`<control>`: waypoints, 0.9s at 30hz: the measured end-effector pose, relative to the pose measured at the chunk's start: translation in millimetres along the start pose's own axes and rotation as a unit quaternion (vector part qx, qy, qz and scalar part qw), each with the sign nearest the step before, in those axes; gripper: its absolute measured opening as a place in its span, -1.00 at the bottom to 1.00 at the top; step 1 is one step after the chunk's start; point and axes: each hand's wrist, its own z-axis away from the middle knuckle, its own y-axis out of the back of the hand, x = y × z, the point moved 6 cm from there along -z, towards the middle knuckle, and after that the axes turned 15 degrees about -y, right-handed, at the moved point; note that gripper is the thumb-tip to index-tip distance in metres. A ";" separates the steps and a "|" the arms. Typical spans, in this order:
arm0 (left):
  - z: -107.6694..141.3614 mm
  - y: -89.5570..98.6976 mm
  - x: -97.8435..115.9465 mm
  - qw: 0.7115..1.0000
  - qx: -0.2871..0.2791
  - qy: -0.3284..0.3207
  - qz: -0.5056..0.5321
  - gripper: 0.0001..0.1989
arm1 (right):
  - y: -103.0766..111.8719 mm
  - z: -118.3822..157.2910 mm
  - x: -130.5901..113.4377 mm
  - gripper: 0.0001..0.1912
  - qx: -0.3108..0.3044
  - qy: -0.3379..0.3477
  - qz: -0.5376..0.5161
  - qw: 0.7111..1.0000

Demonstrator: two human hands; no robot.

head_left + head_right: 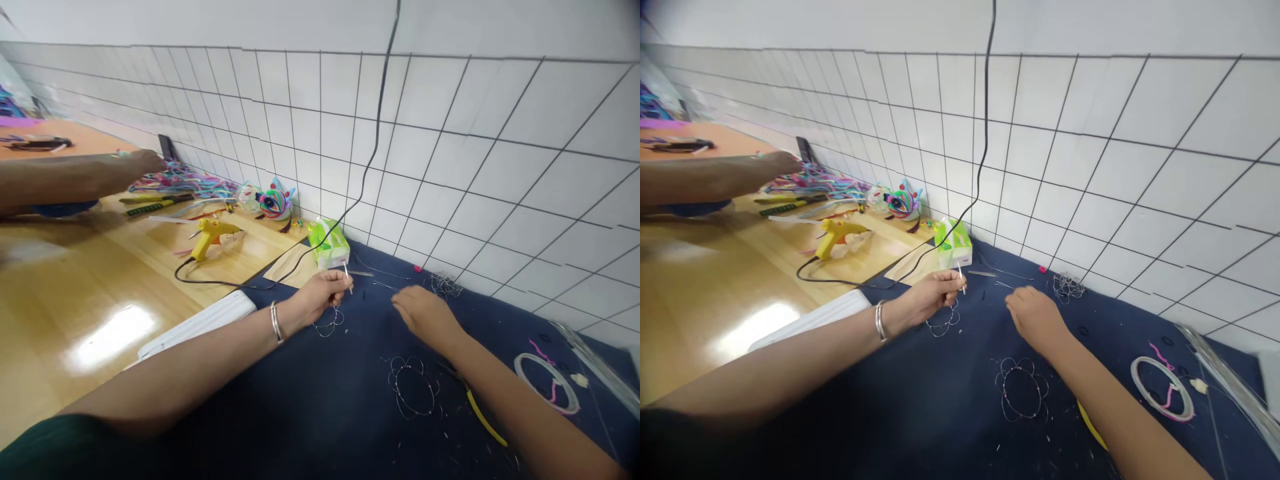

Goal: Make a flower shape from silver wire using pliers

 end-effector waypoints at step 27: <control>40.6 18.7 -8.0 0.993 0.078 -0.012 0.087 -0.77 | -79.5 -126.2 -36.1 -0.83 -0.032 -0.034 0.040 0.998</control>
